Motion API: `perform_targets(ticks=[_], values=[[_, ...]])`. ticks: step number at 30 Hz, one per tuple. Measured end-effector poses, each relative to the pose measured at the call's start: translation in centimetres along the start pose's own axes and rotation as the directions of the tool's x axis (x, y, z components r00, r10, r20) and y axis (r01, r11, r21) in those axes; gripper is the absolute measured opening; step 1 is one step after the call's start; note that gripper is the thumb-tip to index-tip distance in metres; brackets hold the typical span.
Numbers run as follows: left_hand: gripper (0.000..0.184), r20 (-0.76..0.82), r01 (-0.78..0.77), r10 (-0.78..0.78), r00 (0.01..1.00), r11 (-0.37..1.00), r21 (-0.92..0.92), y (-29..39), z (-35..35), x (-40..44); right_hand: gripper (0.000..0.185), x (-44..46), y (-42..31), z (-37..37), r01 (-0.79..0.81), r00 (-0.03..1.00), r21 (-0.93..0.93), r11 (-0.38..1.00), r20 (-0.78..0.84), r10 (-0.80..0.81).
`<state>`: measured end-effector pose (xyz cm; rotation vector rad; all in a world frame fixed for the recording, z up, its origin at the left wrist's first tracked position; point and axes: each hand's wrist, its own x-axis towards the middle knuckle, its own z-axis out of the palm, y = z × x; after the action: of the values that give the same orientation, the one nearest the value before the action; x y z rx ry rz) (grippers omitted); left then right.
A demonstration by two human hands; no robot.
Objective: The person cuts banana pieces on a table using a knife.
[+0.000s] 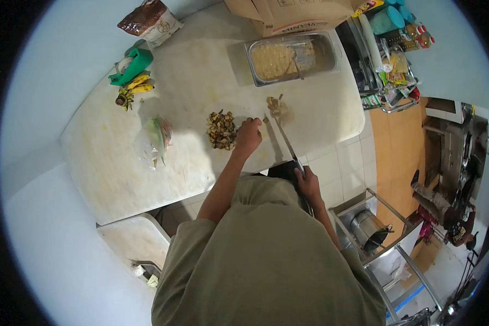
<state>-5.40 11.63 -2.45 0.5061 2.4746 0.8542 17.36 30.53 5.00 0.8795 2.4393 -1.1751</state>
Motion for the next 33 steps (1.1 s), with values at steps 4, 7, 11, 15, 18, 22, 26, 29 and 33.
perform_targets(ticks=[4, 7, 11, 15, 18, 22, 26, 29, 33], values=[[0.015, -0.020, 0.020, -0.018, 1.000, 0.995, 0.098, 2.5, -1.1, 1.2, 0.047, 0.8, 0.1, -0.4, -0.031, 0.998, -0.099, 0.995, 0.057, 0.037], [0.016, 0.021, 0.076, -0.078, 0.997, 0.993, 0.089, 2.4, -0.2, 2.2, 0.049, 0.5, -0.1, -1.2, -0.022, 0.998, -0.100, 0.995, 0.064, 0.028], [0.016, 0.011, 0.083, -0.083, 0.996, 0.996, 0.044, 2.8, 0.1, 2.6, 0.048, 0.3, -0.1, -1.8, -0.041, 0.997, -0.105, 0.994, 0.058, 0.048], [0.014, -0.112, 0.010, -0.013, 0.994, 1.000, -0.030, 2.1, 1.2, 2.6, 0.048, 0.1, 0.4, -1.6, 0.007, 1.000, -0.113, 0.994, 0.017, -0.005], [0.014, -0.158, 0.002, -0.001, 0.987, 1.000, 0.005, 2.5, 1.5, 2.4, 0.048, -0.3, 0.1, -1.9, 0.019, 0.999, -0.123, 0.992, 0.043, -0.014], [0.012, -0.075, 0.031, -0.025, 0.997, 0.997, 0.074, 2.6, 1.2, 3.0, 0.048, -1.3, -0.2, -2.0, -0.010, 0.999, -0.126, 0.992, 0.038, 0.015], [0.010, -0.009, -0.024, 0.024, 1.000, 1.000, 0.010, 2.8, 0.6, 2.3, 0.047, -2.4, 1.6, -1.3, -0.031, 0.999, -0.079, 0.996, 0.026, 0.033], [0.011, -0.072, -0.107, 0.104, 0.992, 0.994, -0.036, 1.6, 2.0, 1.1, 0.046, -2.8, 2.2, -0.8, -0.042, 0.999, -0.098, 0.994, 0.018, 0.043], [0.006, -0.107, -0.172, 0.164, 0.981, 0.982, -0.073, 1.7, 1.7, -1.3, 0.044, -3.5, 2.3, -0.2, -0.039, 0.999, -0.103, 0.994, 0.032, 0.042]])
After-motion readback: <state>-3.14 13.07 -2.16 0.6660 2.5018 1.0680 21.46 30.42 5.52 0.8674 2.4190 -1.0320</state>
